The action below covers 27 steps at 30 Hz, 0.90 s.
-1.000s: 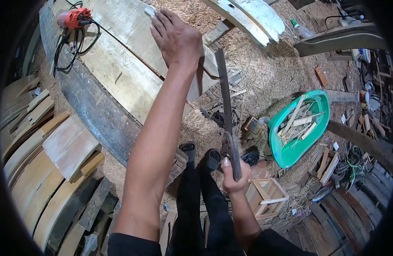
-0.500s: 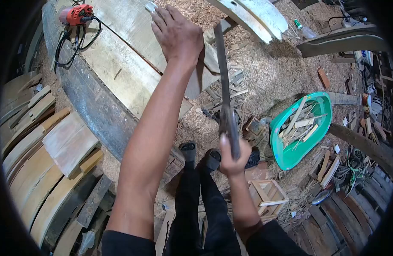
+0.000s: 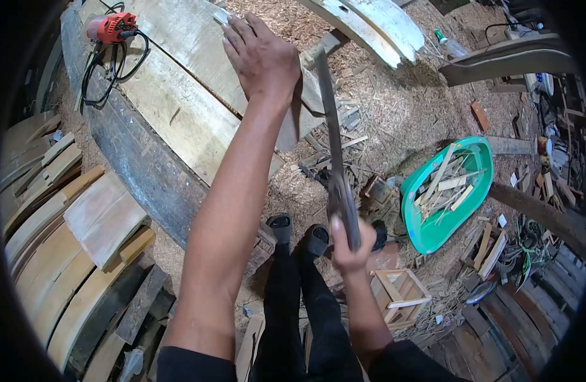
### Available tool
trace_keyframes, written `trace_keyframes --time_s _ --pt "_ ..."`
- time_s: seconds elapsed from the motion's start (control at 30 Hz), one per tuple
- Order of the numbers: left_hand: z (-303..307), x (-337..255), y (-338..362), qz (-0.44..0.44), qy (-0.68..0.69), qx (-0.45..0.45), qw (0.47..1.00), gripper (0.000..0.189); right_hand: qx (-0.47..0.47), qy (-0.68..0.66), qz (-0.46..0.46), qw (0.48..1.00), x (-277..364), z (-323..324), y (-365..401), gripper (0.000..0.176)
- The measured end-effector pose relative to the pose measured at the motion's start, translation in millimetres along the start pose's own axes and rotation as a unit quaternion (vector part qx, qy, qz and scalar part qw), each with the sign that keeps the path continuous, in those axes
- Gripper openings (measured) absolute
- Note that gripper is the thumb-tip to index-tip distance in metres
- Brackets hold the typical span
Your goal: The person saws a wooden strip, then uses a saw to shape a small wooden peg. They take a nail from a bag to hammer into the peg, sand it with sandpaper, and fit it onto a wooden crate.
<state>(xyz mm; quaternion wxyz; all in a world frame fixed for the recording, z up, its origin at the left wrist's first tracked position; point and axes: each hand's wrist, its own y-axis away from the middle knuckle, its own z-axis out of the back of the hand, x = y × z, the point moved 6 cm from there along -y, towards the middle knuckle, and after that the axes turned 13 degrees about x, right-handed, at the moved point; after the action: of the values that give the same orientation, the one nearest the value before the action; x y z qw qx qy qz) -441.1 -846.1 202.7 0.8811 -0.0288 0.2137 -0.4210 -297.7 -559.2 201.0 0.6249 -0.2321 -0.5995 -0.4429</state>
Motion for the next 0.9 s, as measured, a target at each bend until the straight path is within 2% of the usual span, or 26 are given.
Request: trace_keyframes --time_s 0.07,0.17,0.27,0.33,0.4,0.43,0.53,0.6,0.67,0.77,0.8,0.87,0.9 --pt "-4 2 0 -0.001 0.008 -0.008 1.000 0.061 0.008 -0.072 -0.042 0.996 -1 -7 -31 0.024" --pt "-3 5 -1 0.002 0.006 -0.011 1.000 0.061 -0.008 0.011 0.027 1.000 0 -2 21 0.019" --pt "-2 1 4 0.004 -0.002 0.005 1.000 0.063 -0.025 -0.004 0.017 1.000 3 2 28 0.018" --pt "1 0 -1 0.007 -0.003 0.013 1.000 0.066 -0.006 0.026 0.024 0.999 14 -2 -16 0.018" --pt "0 4 5 0.002 0.001 0.012 1.000 0.066 0.003 -0.020 -0.020 1.000 8 -12 -29 0.017" --pt "1 0 -2 -0.005 0.006 0.000 1.000 0.066 0.011 0.044 0.042 0.998 7 -8 -16 0.016" --pt "-1 1 -2 0.010 -0.009 0.009 1.000 0.066 -0.055 0.006 0.009 0.998 14 -5 34 0.016" --pt "-5 -2 5 0.008 -0.004 0.024 1.000 0.066 0.078 0.068 0.010 0.995 15 -14 24 0.014" --pt "0 2 -1 0.007 -0.007 0.018 1.000 0.066 0.108 0.078 0.078 0.988 1 -39 20 0.015" --pt "9 0 3 -0.010 -0.004 0.018 1.000 0.065 -0.042 0.056 0.063 0.996 -28 -30 64 0.017" --pt "10 -3 5 -0.013 0.001 0.019 1.000 0.065 -0.043 0.045 0.000 0.998 -30 -22 75 0.017" --pt "4 5 1 0.008 0.054 0.013 0.998 0.066 -0.076 0.040 0.024 0.996 -31 -8 85 0.022" --pt "7 4 4 0.006 0.081 0.007 0.997 0.066 -0.073 0.046 0.005 0.996 -29 -2 87 0.023"
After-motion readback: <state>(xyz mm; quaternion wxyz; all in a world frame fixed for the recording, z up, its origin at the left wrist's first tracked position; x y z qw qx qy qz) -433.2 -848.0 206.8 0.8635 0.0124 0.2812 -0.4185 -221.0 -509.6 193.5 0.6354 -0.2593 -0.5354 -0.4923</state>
